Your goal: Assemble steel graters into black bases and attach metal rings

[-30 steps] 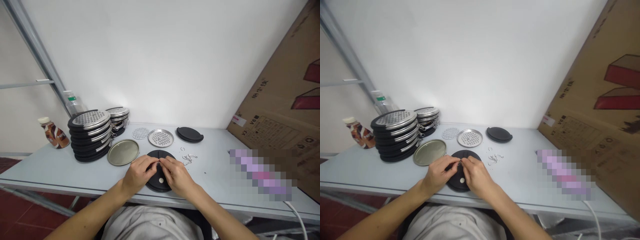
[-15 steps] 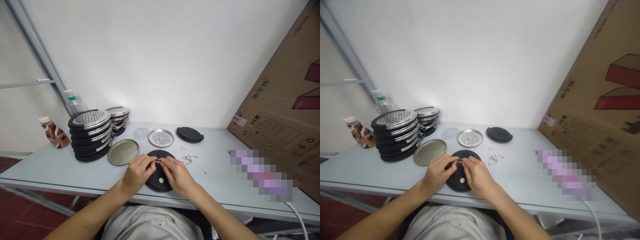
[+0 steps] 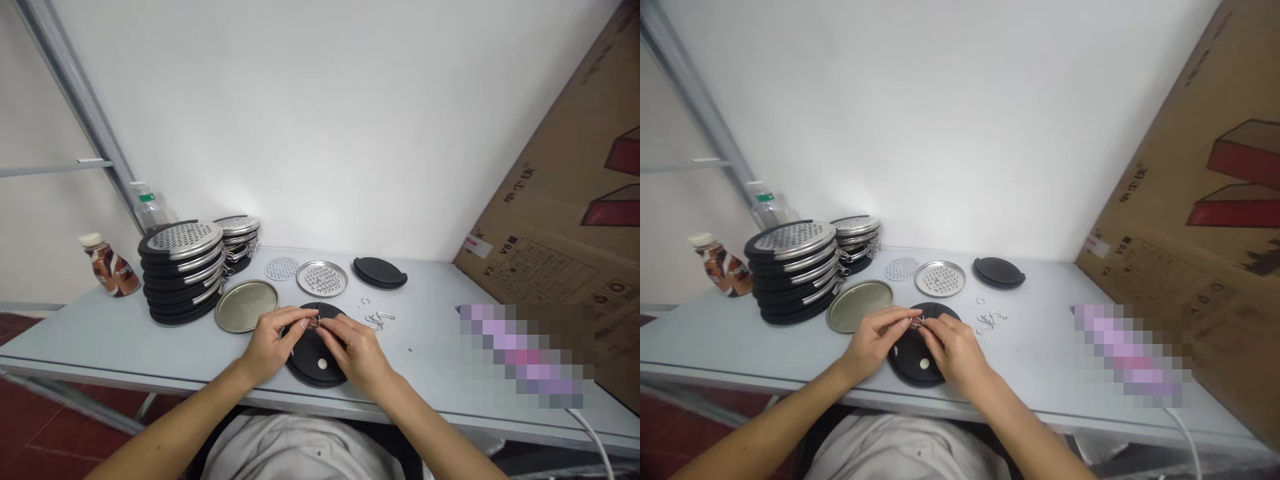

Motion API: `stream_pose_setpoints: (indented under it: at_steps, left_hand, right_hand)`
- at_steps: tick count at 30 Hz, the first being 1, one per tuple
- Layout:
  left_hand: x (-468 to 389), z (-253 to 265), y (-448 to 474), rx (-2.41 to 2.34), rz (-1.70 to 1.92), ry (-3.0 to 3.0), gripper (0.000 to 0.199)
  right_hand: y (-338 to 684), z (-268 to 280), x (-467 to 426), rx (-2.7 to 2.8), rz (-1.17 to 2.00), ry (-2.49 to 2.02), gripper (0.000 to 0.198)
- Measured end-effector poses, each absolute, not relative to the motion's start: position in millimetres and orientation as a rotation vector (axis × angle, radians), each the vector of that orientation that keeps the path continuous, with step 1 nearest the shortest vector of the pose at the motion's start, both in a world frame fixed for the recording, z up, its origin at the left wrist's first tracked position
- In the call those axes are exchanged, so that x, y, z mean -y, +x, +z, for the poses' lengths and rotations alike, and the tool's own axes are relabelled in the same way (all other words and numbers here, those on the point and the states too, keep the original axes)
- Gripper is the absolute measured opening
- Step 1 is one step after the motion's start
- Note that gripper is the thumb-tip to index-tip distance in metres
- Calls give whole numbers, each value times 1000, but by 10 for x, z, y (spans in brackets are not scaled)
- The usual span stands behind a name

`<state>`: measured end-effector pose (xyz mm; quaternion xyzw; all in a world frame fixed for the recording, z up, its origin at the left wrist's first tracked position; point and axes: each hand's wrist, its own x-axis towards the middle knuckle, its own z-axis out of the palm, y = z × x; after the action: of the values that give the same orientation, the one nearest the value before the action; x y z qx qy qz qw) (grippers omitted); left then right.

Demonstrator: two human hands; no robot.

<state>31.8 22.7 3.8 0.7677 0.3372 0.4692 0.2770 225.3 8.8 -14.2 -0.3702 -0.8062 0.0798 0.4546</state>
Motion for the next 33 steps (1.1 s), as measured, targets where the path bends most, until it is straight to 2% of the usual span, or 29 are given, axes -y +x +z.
stream_pose_setpoints:
  at_steps: [5,10,15,21,24,26,29,30,33]
  left_hand:
    - [-221,17,341,-878,1362,2109,18]
    - [-221,18,363,-774,1401,2232,18]
    - [-201,22,348,-887,1424,2164,14]
    - [-193,34,327,-776,1496,2179,16]
    - [-206,23,331,-794,1512,2203,16]
    - [-217,7,341,-904,1440,2182,22]
    - [-231,-14,360,-1092,1206,2195,54]
    - [-235,-18,364,-1115,1116,2231,59]
    - [-239,-10,360,-1104,893,2351,51]
  right_hand:
    - [2240,-129,-75,1955,185,-968,6]
    - [2244,-72,-41,1900,315,-1016,37]
    - [2254,-29,-45,1937,360,-943,19]
    - [2242,-12,-37,1874,365,-973,4]
    - [2240,-10,-43,1849,420,-987,4]
    - [2262,1,-62,1833,447,-1006,6]
    - [2340,20,-124,1665,404,-1157,9]
    - [2371,21,-150,1595,404,-1211,11]
    - [2433,2,-216,1514,500,-1267,16]
